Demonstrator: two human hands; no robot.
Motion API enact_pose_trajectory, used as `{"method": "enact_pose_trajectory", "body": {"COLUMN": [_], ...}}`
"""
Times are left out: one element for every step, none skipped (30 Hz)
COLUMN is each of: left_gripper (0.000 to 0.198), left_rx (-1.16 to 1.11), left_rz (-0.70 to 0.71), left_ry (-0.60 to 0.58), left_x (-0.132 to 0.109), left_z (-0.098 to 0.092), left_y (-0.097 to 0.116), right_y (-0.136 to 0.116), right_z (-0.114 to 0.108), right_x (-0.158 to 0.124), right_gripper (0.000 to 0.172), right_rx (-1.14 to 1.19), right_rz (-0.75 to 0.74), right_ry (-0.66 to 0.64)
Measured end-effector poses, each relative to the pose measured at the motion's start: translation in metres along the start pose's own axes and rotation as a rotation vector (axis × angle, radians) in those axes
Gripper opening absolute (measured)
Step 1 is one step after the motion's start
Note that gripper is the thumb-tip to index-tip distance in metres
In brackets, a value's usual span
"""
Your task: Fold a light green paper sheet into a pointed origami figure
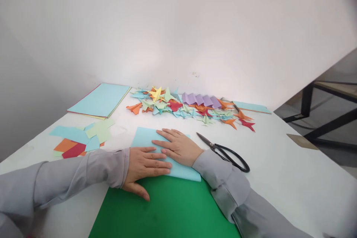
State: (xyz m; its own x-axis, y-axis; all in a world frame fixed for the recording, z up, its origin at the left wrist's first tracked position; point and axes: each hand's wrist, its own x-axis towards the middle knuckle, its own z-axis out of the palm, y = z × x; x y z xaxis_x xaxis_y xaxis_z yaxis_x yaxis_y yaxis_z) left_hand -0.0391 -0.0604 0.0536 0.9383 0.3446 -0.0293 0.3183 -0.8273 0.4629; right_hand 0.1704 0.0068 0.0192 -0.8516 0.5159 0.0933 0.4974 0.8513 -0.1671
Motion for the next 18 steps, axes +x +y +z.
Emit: {"method": "enact_pose_trajectory", "body": {"left_gripper": [0.068,0.066,0.064,0.062,0.062,0.062,0.062,0.063,0.060,0.053,0.045,0.038,0.033,0.031,0.032,0.034,0.035,0.035], "left_rx": [-0.021,-0.042,-0.064,-0.085,-0.104,-0.116,-0.116,-0.111,-0.100,-0.082,-0.059,-0.031,-0.006,0.010,0.033,0.050,0.074,0.093], "left_rz": [0.004,0.008,0.013,0.023,0.034,0.050,0.071,0.088,0.099,0.101,0.093,0.082,0.074,0.059,0.025,-0.033,-0.017,-0.031], "left_ry": [0.012,0.029,0.051,0.079,0.117,0.146,0.167,0.186,0.209,0.239,0.274,0.309,0.346,0.399,0.489,0.531,0.551,0.611], "left_x": [0.001,0.001,0.001,0.000,0.000,-0.001,-0.002,-0.002,-0.002,-0.002,-0.001,0.000,0.001,0.003,0.004,0.006,0.007,0.009], "left_z": [0.000,0.001,0.003,0.006,0.009,0.012,0.016,0.020,0.024,0.028,0.032,0.037,0.042,0.047,0.054,0.061,0.070,0.079], "left_y": [-0.001,-0.003,-0.004,-0.007,-0.009,-0.012,-0.014,-0.017,-0.020,-0.024,-0.027,-0.031,-0.035,-0.038,-0.042,-0.045,-0.048,-0.050], "right_y": [0.000,0.000,0.000,0.000,0.001,0.002,0.002,0.003,0.004,0.005,0.006,0.007,0.008,0.008,0.009,0.010,0.010,0.011], "right_z": [0.000,0.000,0.000,0.000,0.000,0.000,0.000,0.000,0.000,0.000,0.000,0.000,0.000,0.000,-0.001,0.000,0.000,0.000], "right_x": [0.000,0.000,0.001,0.001,0.001,0.001,0.001,0.001,0.002,0.002,0.003,0.003,0.004,0.005,0.006,0.006,0.007,0.008], "right_gripper": [0.041,0.040,0.040,0.040,0.041,0.041,0.041,0.042,0.042,0.043,0.044,0.045,0.048,0.050,0.052,0.054,0.056,0.057], "right_rx": [0.002,0.004,0.005,0.005,0.003,0.000,-0.002,-0.008,-0.012,-0.014,-0.017,-0.023,-0.033,-0.049,-0.067,-0.087,-0.105,-0.112], "right_rz": [0.000,-0.001,-0.003,-0.007,-0.008,-0.008,-0.011,-0.008,-0.010,-0.018,-0.022,-0.028,-0.033,-0.042,-0.052,-0.062,-0.063,-0.067], "right_ry": [-0.004,-0.006,-0.007,-0.010,-0.013,-0.018,-0.038,-0.051,-0.058,-0.067,-0.072,-0.078,-0.091,-0.093,-0.100,-0.100,-0.090,-0.085]}}
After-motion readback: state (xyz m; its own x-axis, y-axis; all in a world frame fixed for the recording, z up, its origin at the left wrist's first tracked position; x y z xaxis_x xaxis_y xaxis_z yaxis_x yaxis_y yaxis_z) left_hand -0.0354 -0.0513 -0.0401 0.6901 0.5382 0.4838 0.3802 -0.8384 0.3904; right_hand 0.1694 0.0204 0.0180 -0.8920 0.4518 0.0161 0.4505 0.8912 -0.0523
